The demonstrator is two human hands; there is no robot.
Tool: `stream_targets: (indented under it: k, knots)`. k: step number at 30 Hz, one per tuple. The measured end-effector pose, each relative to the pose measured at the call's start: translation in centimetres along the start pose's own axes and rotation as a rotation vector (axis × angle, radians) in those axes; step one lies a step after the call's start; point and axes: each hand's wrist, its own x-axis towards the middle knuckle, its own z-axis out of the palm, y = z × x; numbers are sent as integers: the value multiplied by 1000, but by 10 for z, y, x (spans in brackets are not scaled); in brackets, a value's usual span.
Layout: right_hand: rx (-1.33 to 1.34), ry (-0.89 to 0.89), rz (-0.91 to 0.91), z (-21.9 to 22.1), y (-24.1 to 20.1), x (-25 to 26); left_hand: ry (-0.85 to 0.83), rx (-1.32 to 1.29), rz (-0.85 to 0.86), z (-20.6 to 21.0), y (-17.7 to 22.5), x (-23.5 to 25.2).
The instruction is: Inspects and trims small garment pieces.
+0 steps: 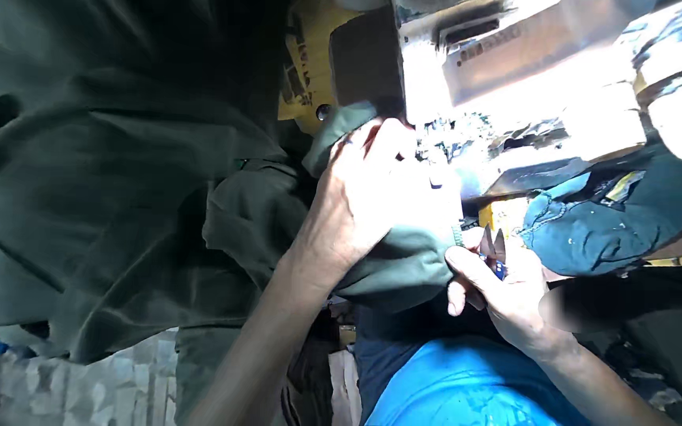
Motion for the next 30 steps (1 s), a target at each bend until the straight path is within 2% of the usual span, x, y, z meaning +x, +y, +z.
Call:
stream_targets:
  k: [12, 21, 23, 26, 28, 30]
  knots:
    - [-12, -26, -43, 7, -2, -4, 30, -99, 73, 3, -15, 10]
    - [-6, 34, -50, 11, -5, 1, 5, 24, 59, 1, -26, 20]
    - [-118, 85, -136, -4, -8, -7, 62, 28, -15, -4, -17, 7]
    - [-420, 201, -318, -63, -17, -24, 266, -48, -112, -8, 15, -30]
    - [-696, 352, -268, -104, -26, -30, 340, -140, -93, 16, 55, -50]
    - [-1045, 462, -124, -126, -35, -27, 264, -214, -13, 56, 97, -47]
